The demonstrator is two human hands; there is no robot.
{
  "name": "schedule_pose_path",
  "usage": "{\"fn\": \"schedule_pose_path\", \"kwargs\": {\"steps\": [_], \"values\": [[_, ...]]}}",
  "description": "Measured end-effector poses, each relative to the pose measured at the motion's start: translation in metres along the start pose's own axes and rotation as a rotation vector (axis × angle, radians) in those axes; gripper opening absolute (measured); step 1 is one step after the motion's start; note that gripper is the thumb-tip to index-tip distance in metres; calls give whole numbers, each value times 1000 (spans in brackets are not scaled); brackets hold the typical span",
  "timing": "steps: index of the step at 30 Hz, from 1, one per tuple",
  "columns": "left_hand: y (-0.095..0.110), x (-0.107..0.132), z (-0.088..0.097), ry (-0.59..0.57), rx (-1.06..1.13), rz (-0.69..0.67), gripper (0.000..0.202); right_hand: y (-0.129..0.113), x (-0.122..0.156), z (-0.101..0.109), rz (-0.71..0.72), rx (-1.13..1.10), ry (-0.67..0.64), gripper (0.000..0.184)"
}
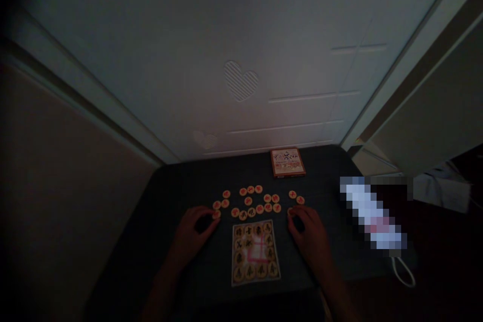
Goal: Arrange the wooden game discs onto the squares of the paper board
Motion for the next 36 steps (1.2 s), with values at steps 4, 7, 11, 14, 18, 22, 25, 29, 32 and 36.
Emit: {"fn": "schedule_pose_path", "kwargs": {"steps": [4,7,11,14,18,22,25,29,32,36], "values": [[-3,2,0,9,8,25,19,1,1,0,-9,18,-8,20],[-3,2,2,16,11,34,19,1,1,0,-8,20,-11,20],[0,1,2,3,6,21,18,1,1,0,-13,12,-11,20],[1,1,3,8,4,19,18,0,0,1,-23,-12,-16,22],[-2,2,0,7,15,20,18,-2,0,5,-54,-61,-21,24],[-5,3,-1,17,22,22,16,-9,3,7,-98,-140,-52,23],[-5,3,0,23,18,24,14,-23,8,6,-97,-192,-84,21],[-3,2,2,39,18,10,15,-54,15,1,-6,-220,-153,17],[-3,2,1,35,25,7,15,-76,17,-3,88,-228,-189,17],[-3,2,1,33,26,11,15,-93,19,-9,182,-238,-214,20]]}}
Point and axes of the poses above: each hand's wrist, its own x-axis away from the middle knuckle, its own z-axis out of the back of the hand, y = z × x, the point moved 10 cm from there along -x, towards the middle knuckle, and after that the axes turned 1 degree about -z, right-handed, at the moved point
